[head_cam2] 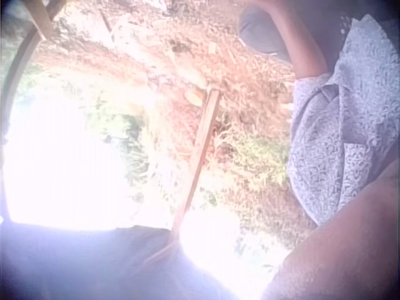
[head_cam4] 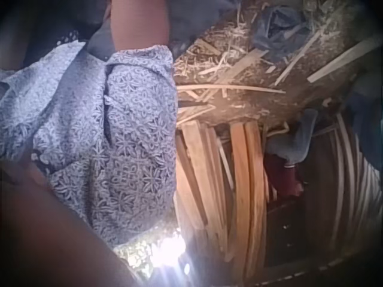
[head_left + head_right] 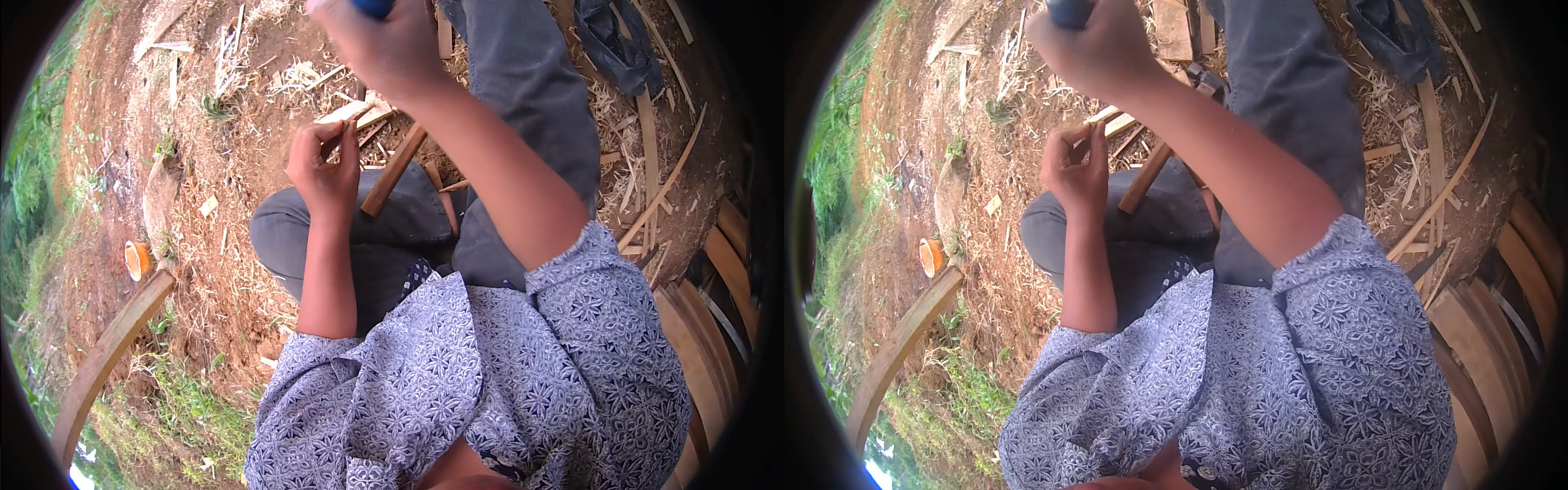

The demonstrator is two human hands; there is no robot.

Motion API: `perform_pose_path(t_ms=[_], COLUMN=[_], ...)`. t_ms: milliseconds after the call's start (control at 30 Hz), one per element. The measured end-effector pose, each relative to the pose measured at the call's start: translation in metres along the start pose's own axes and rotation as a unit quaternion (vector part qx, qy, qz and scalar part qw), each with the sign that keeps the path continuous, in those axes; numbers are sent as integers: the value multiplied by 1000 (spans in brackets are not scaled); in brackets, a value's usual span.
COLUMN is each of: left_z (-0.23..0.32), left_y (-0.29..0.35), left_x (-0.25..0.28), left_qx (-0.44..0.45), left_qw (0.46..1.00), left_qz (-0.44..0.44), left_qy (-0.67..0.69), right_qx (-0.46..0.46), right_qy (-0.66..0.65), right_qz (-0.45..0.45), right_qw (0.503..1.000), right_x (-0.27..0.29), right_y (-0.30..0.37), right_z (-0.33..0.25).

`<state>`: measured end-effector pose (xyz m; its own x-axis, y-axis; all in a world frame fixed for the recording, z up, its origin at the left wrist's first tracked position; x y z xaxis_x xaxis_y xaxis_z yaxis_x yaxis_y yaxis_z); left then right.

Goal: The person sits on the ground and uses a chisel and hammer to carve a small piece of wood. They repeatedly strike the chisel to remove wood shavings, occasionally adjusting the wood's position. The task continues with consistent tool use throughout the clip.

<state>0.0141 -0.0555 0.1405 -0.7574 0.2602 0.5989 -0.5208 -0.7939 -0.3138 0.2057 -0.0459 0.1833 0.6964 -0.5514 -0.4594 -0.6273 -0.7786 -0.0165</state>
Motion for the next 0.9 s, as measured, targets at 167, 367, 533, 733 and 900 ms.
perform_pose_path(t_ms=[167, 367, 533, 733, 900], left_z=[0, 13, 3, -1, -6], left_y=[2, -5, 1, 2, 3], left_x=[-1, -4, 0, -4, 1], left_qx=[-28, -53, -17, -16, -9], left_qw=[999, 998, 1000, 1000, 1000], left_qz=[-16, -20, -16, 0, 2], left_qy=[26, 3, -5, 9, -6], right_qx=[-67, 38, 51, 87, 39], right_qy=[12, 164, 127, 117, 90], right_qz=[31, 39, 42, 18, 1], right_qw=[997, 985, 990, 989, 995], right_x=[18, 17, 26, 17, 18], right_y=[-4, 4, -7, 8, -3], right_z=[46, 46, 51, 33, 34])
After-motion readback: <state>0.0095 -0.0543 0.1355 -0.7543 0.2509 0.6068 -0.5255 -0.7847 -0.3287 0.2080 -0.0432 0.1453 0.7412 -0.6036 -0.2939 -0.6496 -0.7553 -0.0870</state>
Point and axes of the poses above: each hand's wrist, its own y-axis away from the middle knuckle, its own x-axis out of the back of the hand, z = x × y, the point moved 7 cm from there along -y, towards the middle knuckle, and after that the axes turned 5 degrees about -x, right-handed, at the moved point
